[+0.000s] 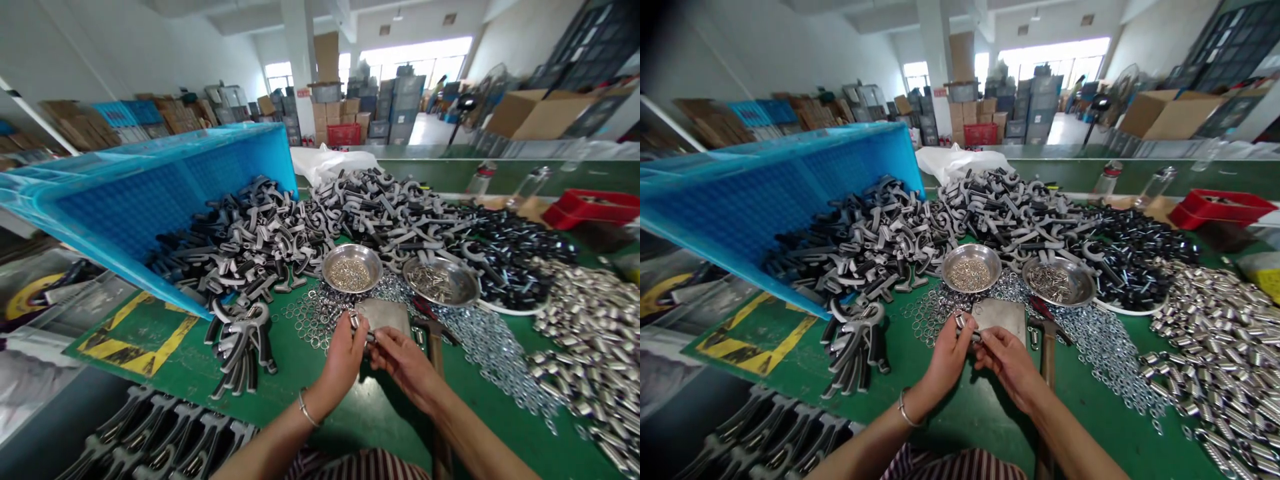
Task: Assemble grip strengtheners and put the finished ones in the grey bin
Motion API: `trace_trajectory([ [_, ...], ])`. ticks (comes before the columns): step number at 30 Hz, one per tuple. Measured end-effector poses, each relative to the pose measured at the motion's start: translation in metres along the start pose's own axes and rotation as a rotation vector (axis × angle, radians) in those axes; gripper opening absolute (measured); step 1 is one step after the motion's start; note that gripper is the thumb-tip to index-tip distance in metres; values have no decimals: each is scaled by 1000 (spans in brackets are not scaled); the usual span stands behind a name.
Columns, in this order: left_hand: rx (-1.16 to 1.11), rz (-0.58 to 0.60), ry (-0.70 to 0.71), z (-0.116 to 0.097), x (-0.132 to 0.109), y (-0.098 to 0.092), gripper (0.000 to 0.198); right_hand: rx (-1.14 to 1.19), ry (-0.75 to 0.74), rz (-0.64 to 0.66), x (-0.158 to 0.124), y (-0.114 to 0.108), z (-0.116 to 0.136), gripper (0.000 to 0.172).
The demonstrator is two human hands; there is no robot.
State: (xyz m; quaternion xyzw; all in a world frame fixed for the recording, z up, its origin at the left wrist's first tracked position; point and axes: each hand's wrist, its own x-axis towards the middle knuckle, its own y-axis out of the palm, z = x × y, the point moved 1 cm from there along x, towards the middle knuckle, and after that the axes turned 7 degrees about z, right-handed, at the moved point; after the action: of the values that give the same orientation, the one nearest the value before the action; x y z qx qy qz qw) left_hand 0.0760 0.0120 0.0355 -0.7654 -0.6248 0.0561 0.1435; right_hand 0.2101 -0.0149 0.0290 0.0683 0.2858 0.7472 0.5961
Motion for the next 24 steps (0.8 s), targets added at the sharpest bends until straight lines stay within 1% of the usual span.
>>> trace_trajectory([
  [2, -15, -17, -29, -3, -1, 2, 22, -233, -113, -50, -6, -1, 4, 28],
  [5, -59, -26, -41, -11, -5, 4, 24, -653, -340, -116, -13, -4, 9, 17],
  [7, -99, 21, -25, -16, -8, 5, 26, -904, -496, -104, -17, -8, 10, 13],
  [9, -119, 67, -22, -18, -10, 6, 29, -1103, -606, -47, -19, -11, 8, 21],
  [11, -108, 67, -44, -14, -9, 7, 32, -1294, -662, -11, -22, -14, 5, 31],
  [12, -102, 59, -66, -9, -7, 9, 34, -1392, -660, -4, -23, -16, 4, 34],
  [14, -117, 58, -111, 0, 0, 13, 40, -1562, -592, 38, -25, -28, 6, 40],
  [15, -139, 72, -132, 4, 5, 15, 43, -1617, -530, 62, -26, -39, 12, 42],
  [16, -167, 87, -150, 7, 10, 17, 45, -1647, -459, 48, -28, -54, 21, 43],
  [17, -194, 100, -160, 9, 16, 19, 47, -1659, -392, -2, -29, -73, 34, 42],
  [18, -219, 106, -166, 9, 21, 20, 48, -1654, -334, -109, -31, -97, 51, 40],
  [19, -241, 100, -173, 8, 26, 21, 49, -1641, -276, -328, -32, -123, 71, 32],
  [20, -263, 88, -183, 7, 31, 22, 49, -1634, -241, -483, -33, -151, 91, 28],
  [21, -283, 71, -197, 5, 35, 24, 50, -1627, -211, -590, -31, -177, 110, 30],
  [22, -304, 60, -212, 4, 38, 27, 51, -1622, -177, -673, -28, -202, 128, 31],
  [23, -324, 58, -229, 4, 41, 31, 53, -1618, -144, -725, -23, -223, 142, 27],
  [24, -342, 69, -246, 4, 42, 37, 54, -1612, -107, -750, -16, -240, 152, 24],
])
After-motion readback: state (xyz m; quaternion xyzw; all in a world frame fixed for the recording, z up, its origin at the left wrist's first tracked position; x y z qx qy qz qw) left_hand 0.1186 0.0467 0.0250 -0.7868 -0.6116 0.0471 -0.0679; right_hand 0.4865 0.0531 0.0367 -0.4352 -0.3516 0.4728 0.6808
